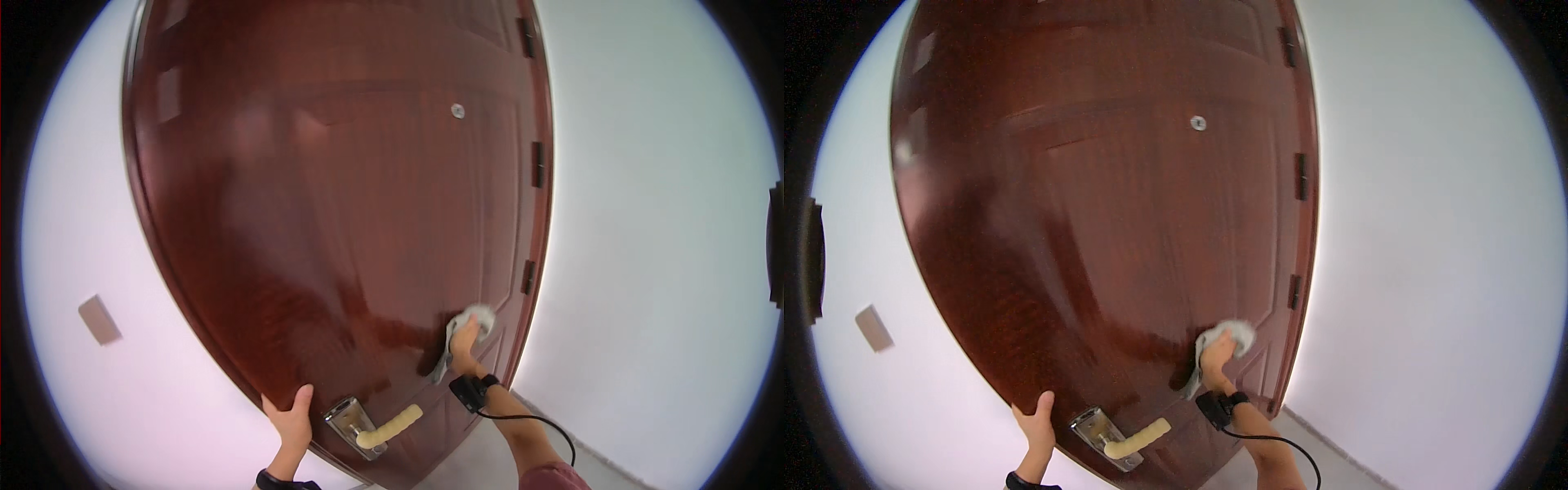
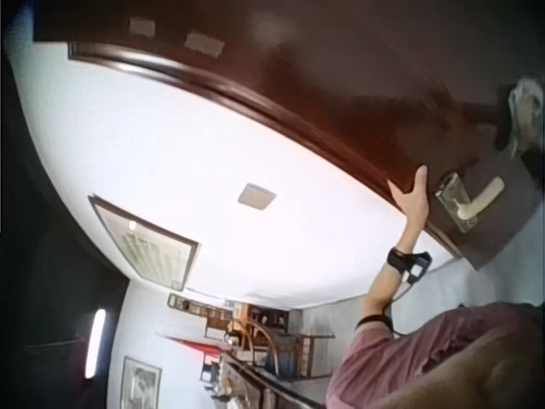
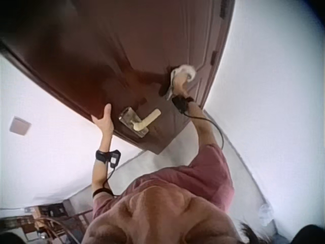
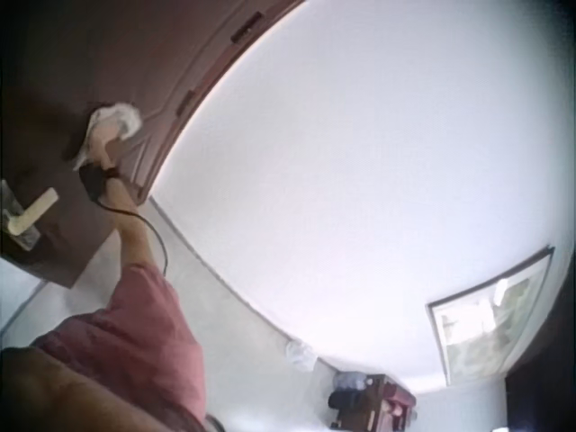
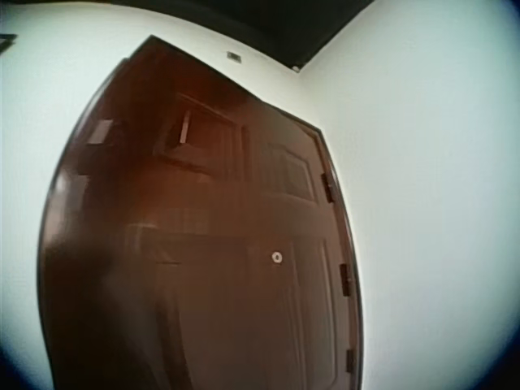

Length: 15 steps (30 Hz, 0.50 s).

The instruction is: Wiping a door, table, and chair with a cleaning cloth.

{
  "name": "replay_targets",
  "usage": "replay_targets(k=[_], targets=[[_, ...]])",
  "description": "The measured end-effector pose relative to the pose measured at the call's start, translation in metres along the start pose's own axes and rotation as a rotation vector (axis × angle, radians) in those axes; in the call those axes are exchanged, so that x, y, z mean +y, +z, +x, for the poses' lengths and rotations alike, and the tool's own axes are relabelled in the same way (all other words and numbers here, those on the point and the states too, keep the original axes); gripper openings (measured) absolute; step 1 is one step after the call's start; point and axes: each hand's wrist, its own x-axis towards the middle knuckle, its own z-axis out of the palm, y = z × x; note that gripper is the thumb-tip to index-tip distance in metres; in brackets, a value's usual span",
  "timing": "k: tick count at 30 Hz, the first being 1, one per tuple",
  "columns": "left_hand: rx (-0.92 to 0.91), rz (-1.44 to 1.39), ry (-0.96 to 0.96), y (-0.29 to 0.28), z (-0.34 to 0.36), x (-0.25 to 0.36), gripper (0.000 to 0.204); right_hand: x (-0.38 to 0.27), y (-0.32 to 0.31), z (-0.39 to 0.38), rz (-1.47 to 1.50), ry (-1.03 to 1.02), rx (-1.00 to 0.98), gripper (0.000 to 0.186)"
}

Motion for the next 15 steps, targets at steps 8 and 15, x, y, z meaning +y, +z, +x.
replay_targets(k=[8,15], targets=[[-0.086,-0.004,0.060,0.006,-0.006,0.027,0.070,-0.381,0.133,-0.116,-0.222,-1.438,-0.408,0.041],[-0.185,-0.088,0.190,-0.013,-0.003,0.016,0.072,-0.458,0.164,-0.254,0.002,-1.761,-0.580,0.039]])
